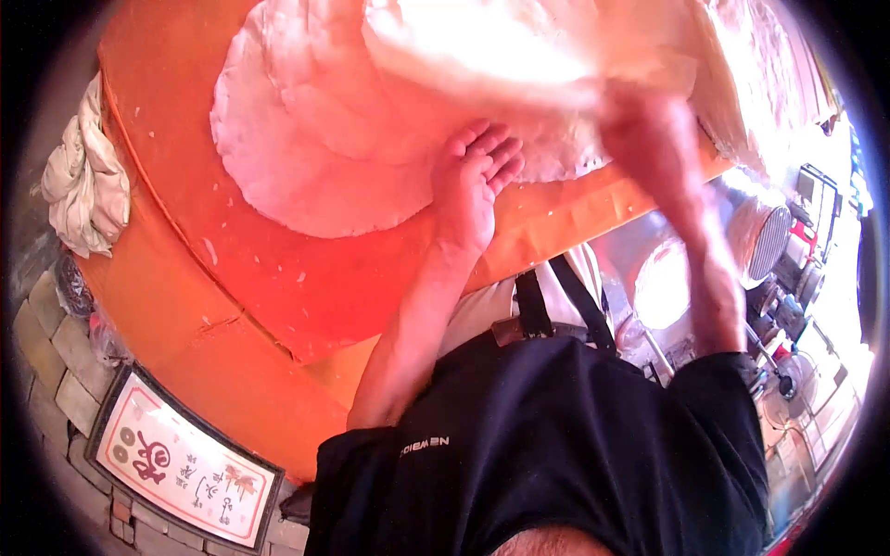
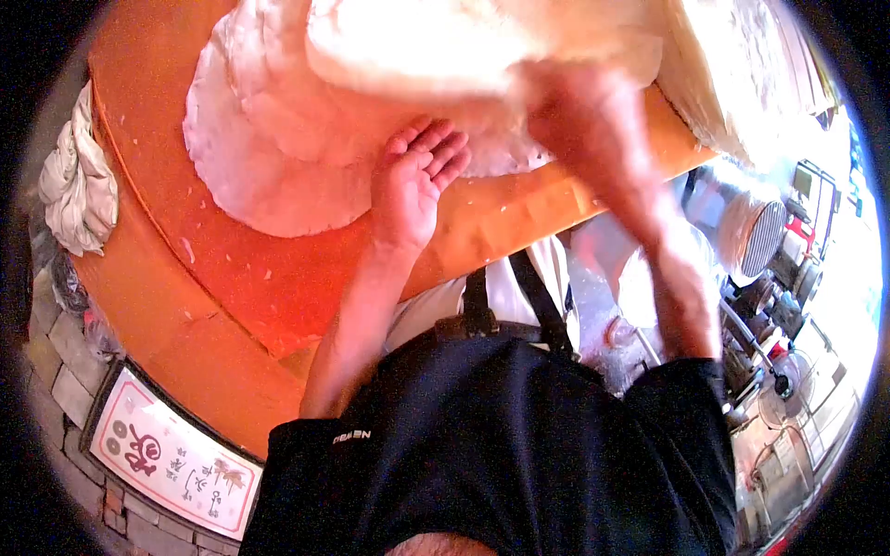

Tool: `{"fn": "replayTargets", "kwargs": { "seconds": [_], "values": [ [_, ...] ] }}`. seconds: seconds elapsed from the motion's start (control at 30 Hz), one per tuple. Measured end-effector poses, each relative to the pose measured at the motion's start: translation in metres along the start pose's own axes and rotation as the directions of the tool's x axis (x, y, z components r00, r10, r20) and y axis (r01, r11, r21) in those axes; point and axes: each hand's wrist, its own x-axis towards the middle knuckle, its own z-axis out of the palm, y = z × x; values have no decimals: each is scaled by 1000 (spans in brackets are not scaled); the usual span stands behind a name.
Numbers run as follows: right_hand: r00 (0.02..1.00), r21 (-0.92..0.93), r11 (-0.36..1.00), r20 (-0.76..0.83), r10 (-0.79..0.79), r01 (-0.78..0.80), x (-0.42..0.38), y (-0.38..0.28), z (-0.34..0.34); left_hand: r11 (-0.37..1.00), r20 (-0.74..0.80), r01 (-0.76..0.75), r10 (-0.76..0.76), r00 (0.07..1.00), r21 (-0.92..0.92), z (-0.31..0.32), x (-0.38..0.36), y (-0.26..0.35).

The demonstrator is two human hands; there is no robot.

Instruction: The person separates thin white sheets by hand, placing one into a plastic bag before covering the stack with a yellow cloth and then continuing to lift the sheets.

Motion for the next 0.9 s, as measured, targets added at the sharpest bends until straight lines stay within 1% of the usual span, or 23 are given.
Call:
{"fn": "replayTargets", "kwargs": {
  "seconds": [0.03,0.07,0.1,0.17,0.2,0.23,0.27,0.3,0.33,0.4,0.43,0.47,0.5,0.57,0.6,0.63,0.7,0.73,0.77,0.83,0.87,0.9],
  "values": [
    [999,-27,1000,-54,2,-4,4,8,-27,999,-12,26,-26,1000,28,1,1,1],
    [986,-57,998,-163,-30,21,6,14,-52,1000,58,-6,5,998,5,-8,4,-4],
    [957,-87,995,-282,-71,48,10,18,-77,999,27,15,-16,1000,30,-6,0,-2],
    [841,-127,986,-517,-158,108,9,19,-120,998,7,21,-22,1000,54,-1,3,4],
    [773,-146,980,-603,-196,135,7,15,-131,998,3,25,-25,1000,56,-1,1,5],
    [718,-159,973,-657,-229,165,6,11,-137,998,2,26,-26,1000,57,0,1,6],
    [687,-170,966,-679,-258,196,5,8,-136,996,-15,27,-26,1000,85,2,-1,8],
    [695,-177,959,-661,-283,222,4,5,-129,993,-34,30,-26,999,115,2,-5,11],
    [743,-182,953,-598,-302,241,6,5,-114,989,-57,35,-27,998,142,0,-10,13],
    [874,-198,956,-395,-281,218,16,6,-72,977,-101,6,16,995,215,-12,-22,15],
    [901,-196,958,-344,-266,208,22,9,-55,967,-122,-9,41,992,253,-20,-26,14],
    [907,-197,963,-345,-242,182,27,10,-54,956,-140,-17,60,988,293,-26,-31,14],
    [897,-201,970,-390,-208,138,30,9,-69,940,-154,-6,62,986,342,-28,-36,15],
    [849,-189,982,-515,-114,17,35,6,-109,844,-71,-97,157,985,527,-25,-41,13],
    [840,-210,976,-520,-154,49,41,9,-120,779,-12,-158,207,978,606,-21,-39,14],
    [838,-227,971,-514,-185,76,44,10,-127,608,113,-260,269,956,750,-13,-38,14],
    [843,-250,963,-491,-217,102,49,12,-138,510,262,-372,276,925,776,9,-30,9],
    [843,-260,959,-485,-233,115,52,13,-141,451,343,-442,286,895,775,19,-16,9],
    [843,-265,956,-479,-246,128,56,14,-143,487,305,-423,305,902,764,8,8,-1],
    [848,-265,954,-464,-256,143,62,16,-143,750,125,-194,148,981,632,12,14,13],
    [851,-269,952,-458,-258,144,63,17,-143,845,48,-57,38,998,531,13,15,16],
    [852,-268,953,-458,-255,141,66,18,-143,803,110,-149,105,988,578,13,12,10]
  ]
}}
